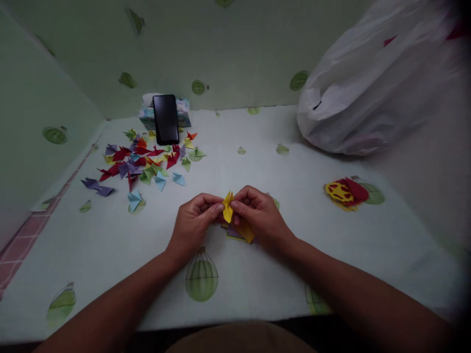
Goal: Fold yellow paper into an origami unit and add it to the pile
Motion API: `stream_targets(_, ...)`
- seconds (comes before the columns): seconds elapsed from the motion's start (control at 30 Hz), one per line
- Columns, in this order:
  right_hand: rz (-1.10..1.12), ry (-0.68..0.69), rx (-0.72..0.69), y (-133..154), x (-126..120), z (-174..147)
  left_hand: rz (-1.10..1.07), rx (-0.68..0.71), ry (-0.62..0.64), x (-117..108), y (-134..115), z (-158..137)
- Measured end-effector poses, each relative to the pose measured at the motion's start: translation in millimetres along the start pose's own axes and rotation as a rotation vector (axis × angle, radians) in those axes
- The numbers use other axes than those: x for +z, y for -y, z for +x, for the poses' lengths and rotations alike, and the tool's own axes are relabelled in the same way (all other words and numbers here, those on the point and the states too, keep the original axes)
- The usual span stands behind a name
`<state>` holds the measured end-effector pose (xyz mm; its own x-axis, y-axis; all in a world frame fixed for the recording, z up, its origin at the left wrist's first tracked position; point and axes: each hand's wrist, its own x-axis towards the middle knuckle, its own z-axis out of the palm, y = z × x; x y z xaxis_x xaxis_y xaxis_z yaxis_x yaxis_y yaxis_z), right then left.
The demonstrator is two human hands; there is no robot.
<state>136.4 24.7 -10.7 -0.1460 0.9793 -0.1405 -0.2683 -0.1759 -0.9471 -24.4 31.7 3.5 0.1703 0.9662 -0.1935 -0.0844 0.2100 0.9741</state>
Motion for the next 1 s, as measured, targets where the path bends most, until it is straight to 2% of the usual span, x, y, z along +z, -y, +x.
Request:
stream_targets(0.3, -0.101, 0.015, -0.050, 2, 1, -1, 0.064, 0.017, -0.035, 1, -1, -2)
stream_targets(0.5, -0.187, -0.047, -0.096, 3, 2, -3, 0.057, 0.049, -0.028, 4, -1, -3)
stream_targets(0.73, -0.197, -0.044, -0.123, -1, 3, -5, 0.198, 0.128, -0.039, 5, 5, -6)
stream_targets(1.0, -0.307, -0.036, -0.191, -8, 2, -7, 0.295, 0.172, -0.059, 5, 7, -9)
